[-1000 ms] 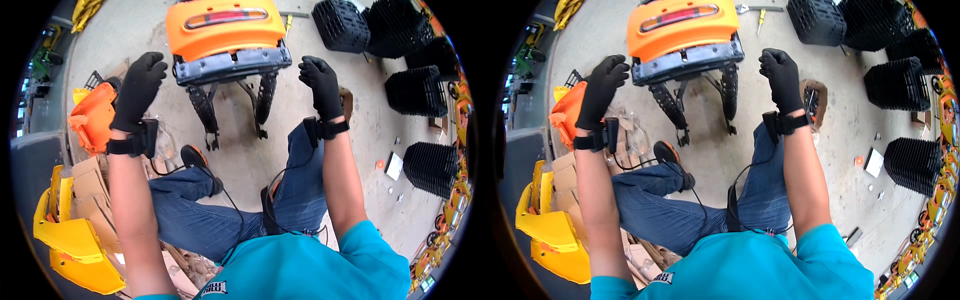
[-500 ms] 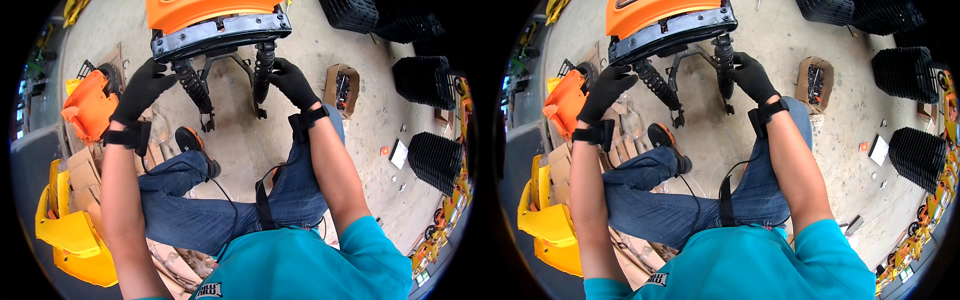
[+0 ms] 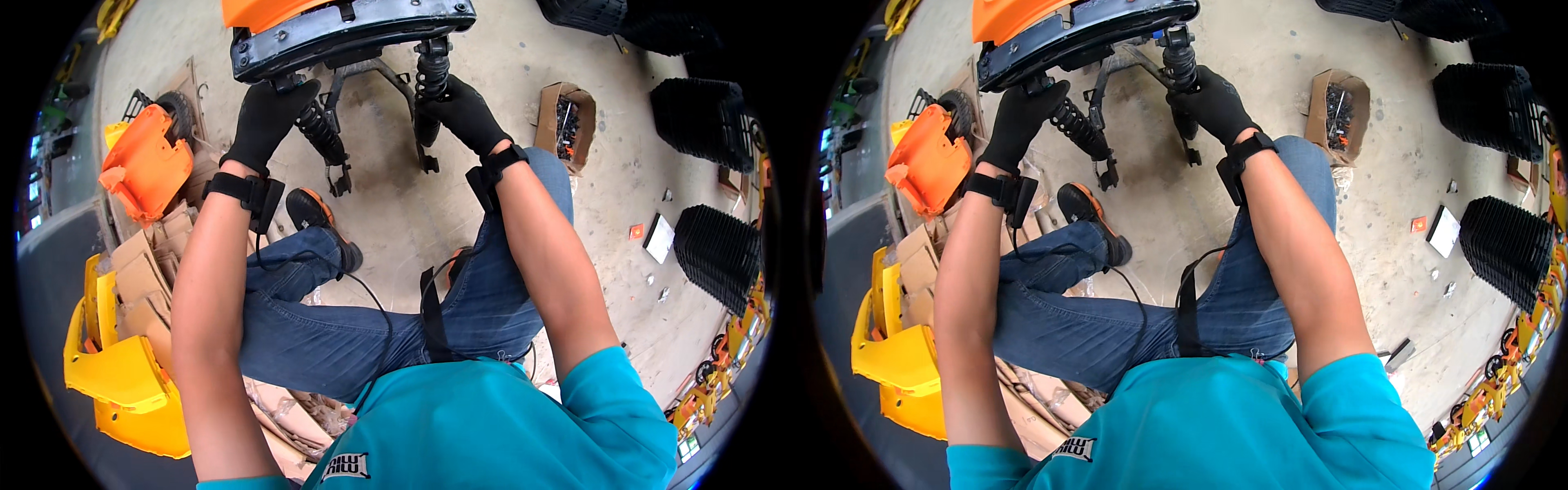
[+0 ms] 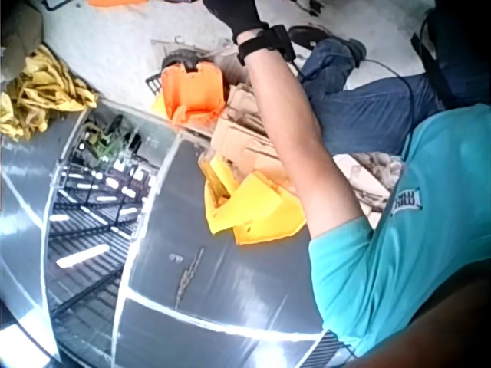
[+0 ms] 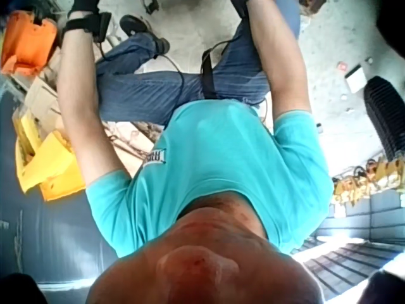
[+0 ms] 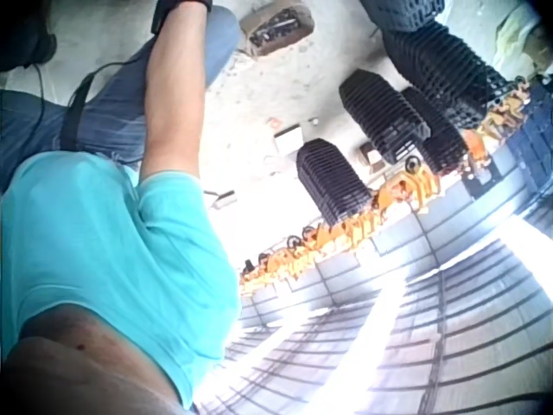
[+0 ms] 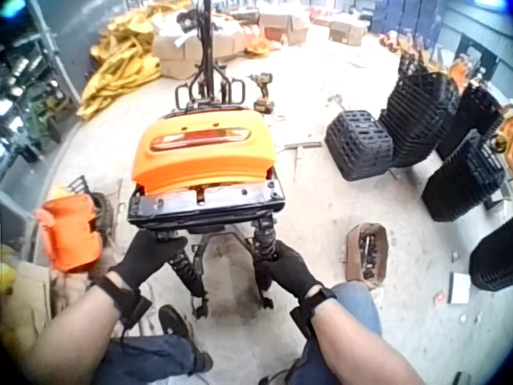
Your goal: The person assembles components of a vehicle chassis, including positioning and aligning shocks, attaching plastic fairing pieces by hand, and connecting electrical wires on the frame.
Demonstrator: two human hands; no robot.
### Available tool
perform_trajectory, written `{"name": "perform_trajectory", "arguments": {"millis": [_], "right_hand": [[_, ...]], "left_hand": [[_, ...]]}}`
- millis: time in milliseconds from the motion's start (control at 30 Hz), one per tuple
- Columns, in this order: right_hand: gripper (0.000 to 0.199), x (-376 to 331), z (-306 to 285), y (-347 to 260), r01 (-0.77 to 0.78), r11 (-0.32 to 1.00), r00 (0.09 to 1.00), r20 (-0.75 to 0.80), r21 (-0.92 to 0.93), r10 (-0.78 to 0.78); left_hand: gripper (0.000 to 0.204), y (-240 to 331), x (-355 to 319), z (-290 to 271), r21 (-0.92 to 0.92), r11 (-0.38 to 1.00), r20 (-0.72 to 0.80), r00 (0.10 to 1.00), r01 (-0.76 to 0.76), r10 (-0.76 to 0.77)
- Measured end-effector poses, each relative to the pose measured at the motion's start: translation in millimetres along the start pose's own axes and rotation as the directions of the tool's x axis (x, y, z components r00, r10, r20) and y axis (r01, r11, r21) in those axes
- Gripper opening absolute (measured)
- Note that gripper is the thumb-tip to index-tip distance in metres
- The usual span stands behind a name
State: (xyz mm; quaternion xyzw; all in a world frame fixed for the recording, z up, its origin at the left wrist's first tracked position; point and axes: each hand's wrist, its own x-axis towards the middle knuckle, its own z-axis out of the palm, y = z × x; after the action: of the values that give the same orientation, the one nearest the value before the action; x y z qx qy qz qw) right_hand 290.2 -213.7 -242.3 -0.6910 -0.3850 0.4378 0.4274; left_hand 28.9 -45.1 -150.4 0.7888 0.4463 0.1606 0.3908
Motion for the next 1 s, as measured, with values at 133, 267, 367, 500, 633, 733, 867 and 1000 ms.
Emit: {"name": "perform_trajectory", "arguments": {"millis": [133, 267, 367, 500, 633, 733, 867, 1000], "right_hand": [[0.041, 6, 9, 1, -0.041, 0.999, 0.999, 0.006, 0.007, 0.041], [0.041, 9, 11, 3, -0.048, 0.999, 0.999, 0.001, -0.015, 0.048], [0.037, 8, 8, -6, -0.054, 0.995, 0.998, 0.003, -0.087, 0.055], [0.032, 9, 6, -12, -0.034, 0.985, 0.999, 0.003, -0.169, 0.035], [0.04, 19, 1, -3, -0.005, 0.99, 0.998, 0.059, -0.144, 0.014], [0.038, 26, -6, 5, -0.032, 0.998, 0.987, 0.153, -0.06, 0.041], [0.03, 37, -3, 17, -0.085, 0.97, 0.937, 0.35, 0.229, 0.0], [0.028, 35, -9, 24, -0.109, 0.954, 0.876, 0.481, 0.278, -0.041]], "left_hand": [[0.021, -3, 3, 0, -0.026, 0.999, 0.014, 0.999, 0.031, -0.031], [0.021, -1, 6, 0, 0.004, 0.999, 0.025, 0.999, 0.045, -0.045], [0.021, -1, 6, -2, -0.027, 0.998, 0.059, 0.997, 0.056, -0.054], [0.021, -3, 5, -2, -0.024, 1.0, 0.051, 0.999, 0.013, -0.012], [0.024, -8, 9, -5, 0.031, 0.996, 0.068, 0.994, -0.085, 0.083], [0.028, -10, 13, -4, 0.156, 0.983, 0.097, 0.992, -0.097, 0.082], [0.03, -34, 14, -2, 0.136, 0.966, -0.018, 0.974, -0.222, 0.226], [0.031, -10, 7, 2, 0.088, 0.986, -0.055, 0.987, -0.144, 0.149]]}}
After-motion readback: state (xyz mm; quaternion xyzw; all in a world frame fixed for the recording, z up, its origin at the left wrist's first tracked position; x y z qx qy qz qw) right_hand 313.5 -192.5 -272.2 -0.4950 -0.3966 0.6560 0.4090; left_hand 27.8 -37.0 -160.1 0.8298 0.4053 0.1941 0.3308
